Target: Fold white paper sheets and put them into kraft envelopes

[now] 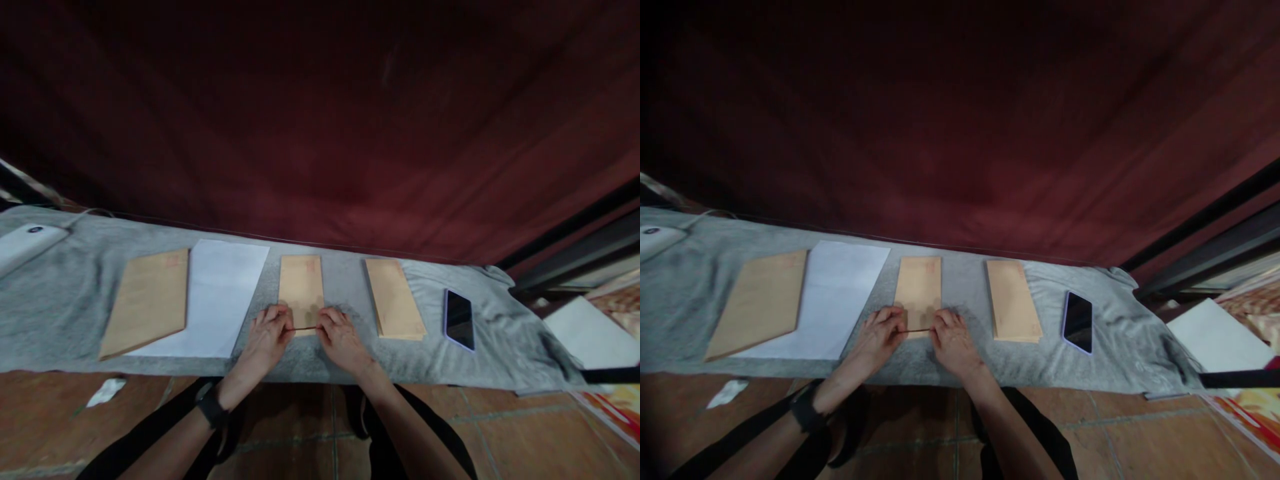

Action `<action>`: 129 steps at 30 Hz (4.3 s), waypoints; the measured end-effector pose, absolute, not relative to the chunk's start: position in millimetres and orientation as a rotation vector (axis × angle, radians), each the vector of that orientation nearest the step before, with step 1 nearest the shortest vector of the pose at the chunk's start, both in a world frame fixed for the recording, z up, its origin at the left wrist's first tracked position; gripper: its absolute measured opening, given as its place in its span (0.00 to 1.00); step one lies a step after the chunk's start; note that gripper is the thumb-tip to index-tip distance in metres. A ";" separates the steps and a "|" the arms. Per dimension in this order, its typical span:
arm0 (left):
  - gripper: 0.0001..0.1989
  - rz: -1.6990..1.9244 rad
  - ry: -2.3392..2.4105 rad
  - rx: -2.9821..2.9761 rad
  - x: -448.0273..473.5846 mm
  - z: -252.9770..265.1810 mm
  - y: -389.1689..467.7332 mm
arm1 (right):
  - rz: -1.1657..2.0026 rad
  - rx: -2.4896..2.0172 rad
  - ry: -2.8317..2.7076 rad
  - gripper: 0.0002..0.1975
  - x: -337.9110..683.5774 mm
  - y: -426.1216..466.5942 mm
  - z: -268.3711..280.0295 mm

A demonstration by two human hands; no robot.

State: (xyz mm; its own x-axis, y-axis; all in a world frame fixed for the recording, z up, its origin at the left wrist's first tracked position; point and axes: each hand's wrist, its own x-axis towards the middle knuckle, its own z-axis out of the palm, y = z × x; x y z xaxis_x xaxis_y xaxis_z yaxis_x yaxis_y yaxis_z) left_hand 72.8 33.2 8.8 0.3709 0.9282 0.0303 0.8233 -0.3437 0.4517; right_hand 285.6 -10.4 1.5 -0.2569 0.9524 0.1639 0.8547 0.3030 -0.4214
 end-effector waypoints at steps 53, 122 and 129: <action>0.13 0.762 1.539 2.300 69.5 -0.5 17.4 | 0.176 -1.663 -1.895 0.11 262.1 -13.8 -16.6; 0.30 0.301 1.288 2.819 117.8 -43.3 137.0 | -0.084 -1.627 -1.973 0.25 237.0 -67.1 -29.3; 0.29 0.307 1.115 2.859 90.8 -46.4 83.3 | 0.036 -1.678 -2.019 0.26 237.6 -67.1 -25.1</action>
